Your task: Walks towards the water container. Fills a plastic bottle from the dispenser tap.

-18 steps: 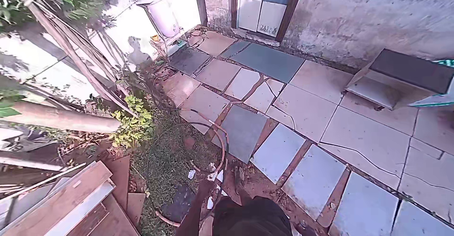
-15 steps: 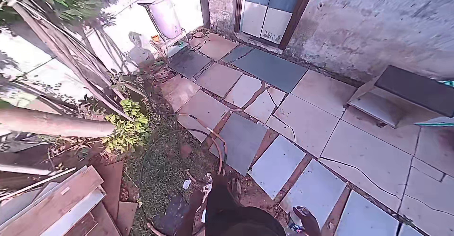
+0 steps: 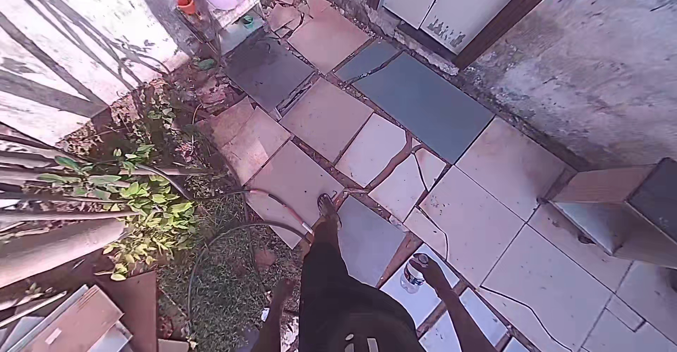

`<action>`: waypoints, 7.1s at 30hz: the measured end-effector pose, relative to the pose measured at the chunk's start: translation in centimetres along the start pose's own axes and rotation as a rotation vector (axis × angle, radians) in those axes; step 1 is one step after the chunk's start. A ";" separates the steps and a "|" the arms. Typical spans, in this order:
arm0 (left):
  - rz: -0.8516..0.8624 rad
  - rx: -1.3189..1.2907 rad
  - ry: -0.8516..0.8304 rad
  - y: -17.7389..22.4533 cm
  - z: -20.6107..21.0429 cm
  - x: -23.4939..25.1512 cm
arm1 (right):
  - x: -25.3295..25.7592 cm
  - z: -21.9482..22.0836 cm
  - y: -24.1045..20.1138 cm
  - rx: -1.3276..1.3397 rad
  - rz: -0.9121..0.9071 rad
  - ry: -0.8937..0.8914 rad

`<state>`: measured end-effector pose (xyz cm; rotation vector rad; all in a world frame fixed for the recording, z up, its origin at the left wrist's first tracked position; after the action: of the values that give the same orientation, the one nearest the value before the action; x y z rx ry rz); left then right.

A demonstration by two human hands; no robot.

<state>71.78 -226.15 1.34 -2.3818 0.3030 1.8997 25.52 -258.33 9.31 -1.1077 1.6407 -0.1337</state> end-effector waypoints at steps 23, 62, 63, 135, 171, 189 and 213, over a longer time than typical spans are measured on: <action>-0.247 -0.270 0.038 45.9 -45.0 3.4 | 46.8 -2.7 -61.9 -0.149 0.023 0.018; 0.623 -0.632 0.436 107.2 -107.5 43.2 | 93.5 66.9 -130.0 -0.473 -0.068 -0.863; 0.592 -0.561 0.383 107.2 -107.3 45.7 | 94.8 67.8 -129.9 -0.545 -0.002 -0.820; 0.237 -0.020 1.784 108.4 -126.4 49.2 | 110.5 88.1 -137.2 -0.583 -1.173 -0.879; 0.387 0.023 2.088 108.1 -126.2 50.5 | 108.4 86.8 -137.4 -0.609 -1.197 -0.749; 0.533 0.052 2.117 107.6 -126.5 50.8 | 109.6 88.3 -137.6 -0.685 -1.146 -0.770; 0.549 0.047 2.085 107.4 -127.1 50.5 | 109.2 88.6 -137.4 -0.685 -1.128 -0.823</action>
<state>182.16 -359.90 -12.28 -3.1313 0.9587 -1.2993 181.54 -373.89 -21.65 -2.1412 0.1712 0.1686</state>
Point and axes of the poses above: each hand's wrist, its own x-axis towards the middle knuckle, its own z-axis out of the palm, y = z × x, the point moved 6 cm from there along x, towards the middle knuckle, and after that the axes turned 15 degrees about x, right-handed, at the moved point
